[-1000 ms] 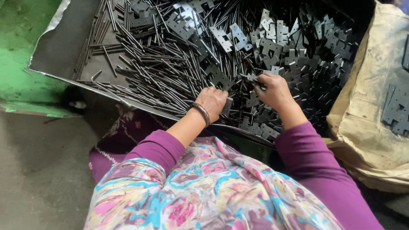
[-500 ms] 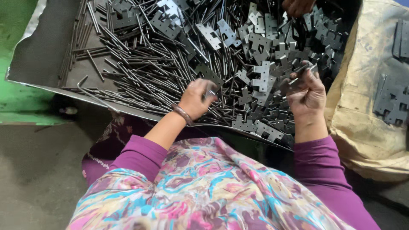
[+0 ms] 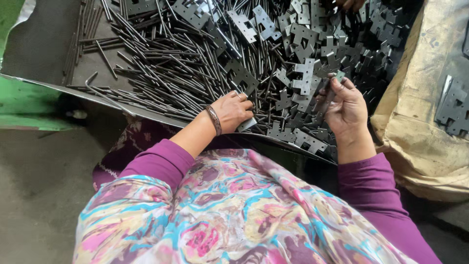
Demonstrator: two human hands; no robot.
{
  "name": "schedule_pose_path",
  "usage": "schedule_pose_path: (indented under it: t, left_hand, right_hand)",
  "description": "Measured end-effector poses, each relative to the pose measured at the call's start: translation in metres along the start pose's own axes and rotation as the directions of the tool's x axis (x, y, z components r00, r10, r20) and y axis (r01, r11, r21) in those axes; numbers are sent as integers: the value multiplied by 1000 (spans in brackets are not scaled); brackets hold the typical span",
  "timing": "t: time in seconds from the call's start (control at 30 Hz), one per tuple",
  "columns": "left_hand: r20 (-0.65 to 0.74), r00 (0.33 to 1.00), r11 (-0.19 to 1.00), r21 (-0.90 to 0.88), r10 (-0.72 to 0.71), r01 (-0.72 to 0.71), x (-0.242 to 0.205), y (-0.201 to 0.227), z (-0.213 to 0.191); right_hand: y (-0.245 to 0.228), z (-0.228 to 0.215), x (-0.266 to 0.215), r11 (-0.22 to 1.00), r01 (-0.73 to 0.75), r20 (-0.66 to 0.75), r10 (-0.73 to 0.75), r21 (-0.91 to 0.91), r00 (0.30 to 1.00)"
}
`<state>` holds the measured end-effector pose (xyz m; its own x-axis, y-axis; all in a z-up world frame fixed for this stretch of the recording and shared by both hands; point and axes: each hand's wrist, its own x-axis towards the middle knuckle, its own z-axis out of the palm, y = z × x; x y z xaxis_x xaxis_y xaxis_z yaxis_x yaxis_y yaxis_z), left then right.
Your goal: The person sits on the floor and repeatedly picks up metal rods and bracket pieces from a tray, inserts the rods into the brackets, and places the assembled units into a cloth bag. Another person works nearby with similar parts.
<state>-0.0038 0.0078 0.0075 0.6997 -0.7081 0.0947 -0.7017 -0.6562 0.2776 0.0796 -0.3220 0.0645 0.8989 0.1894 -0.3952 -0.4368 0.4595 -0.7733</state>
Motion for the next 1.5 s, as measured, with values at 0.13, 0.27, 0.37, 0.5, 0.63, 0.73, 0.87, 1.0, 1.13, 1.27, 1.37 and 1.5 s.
schedule_pose_path:
  t: [0.13,0.27,0.37,0.5,0.63,0.73,0.87,1.0,1.13,1.27,1.37,1.5]
  left_hand:
    - [-248,886,682,-724,-391,98,5,-14,-3]
    - [56,592,-397,-791,-804,-465,-3,-19,-15]
    - [196,631,-610,-574,-751,-547,-10,-10,-22]
    - [252,766,-771,-457,-591,-444,19,24,-4]
    - [253,800,-785,-490,-544,-378,43,47,27]
    - [208,807,-487,-867,-553,-110,51,41,35]
    - [43,878,418,-868,-477,269,49,8,31]
    - [-246,956,965,164,-159,203,41,-37,17]
    - [-273,959,977,173,-78,129,36,-54,4]
    - [-240,964,974,160,-118,159,27,-49,-13]
    - [-424,888,983,-111,-179,145,22,-39,-29]
    - [-553,669,784,-617,-497,72,24,-8,-33]
  right_hand:
    - [0,16,8,974,-76,-135,107,213,985]
    - [7,45,-2,990,-139,-170,135,-10,976]
    - [12,74,-17,922,18,100,23,-387,995]
    - [33,106,-38,356,456,430,-155,-815,889]
    - [59,113,-54,-21,730,729,-82,-683,679]
    - [56,99,-48,169,617,601,-140,-769,787]
    - [-4,45,-42,994,-16,183,36,-107,983]
    - [-100,-18,-46,681,419,68,-479,-600,875]
    - [-152,-96,-30,-484,-60,355,-715,-873,603]
    - [-142,-131,-24,-593,-132,294,-566,-794,770]
    - [-109,-95,-15,-694,-99,415,-532,-713,738]
    - [-21,-15,9,-415,185,356,-386,-891,851]
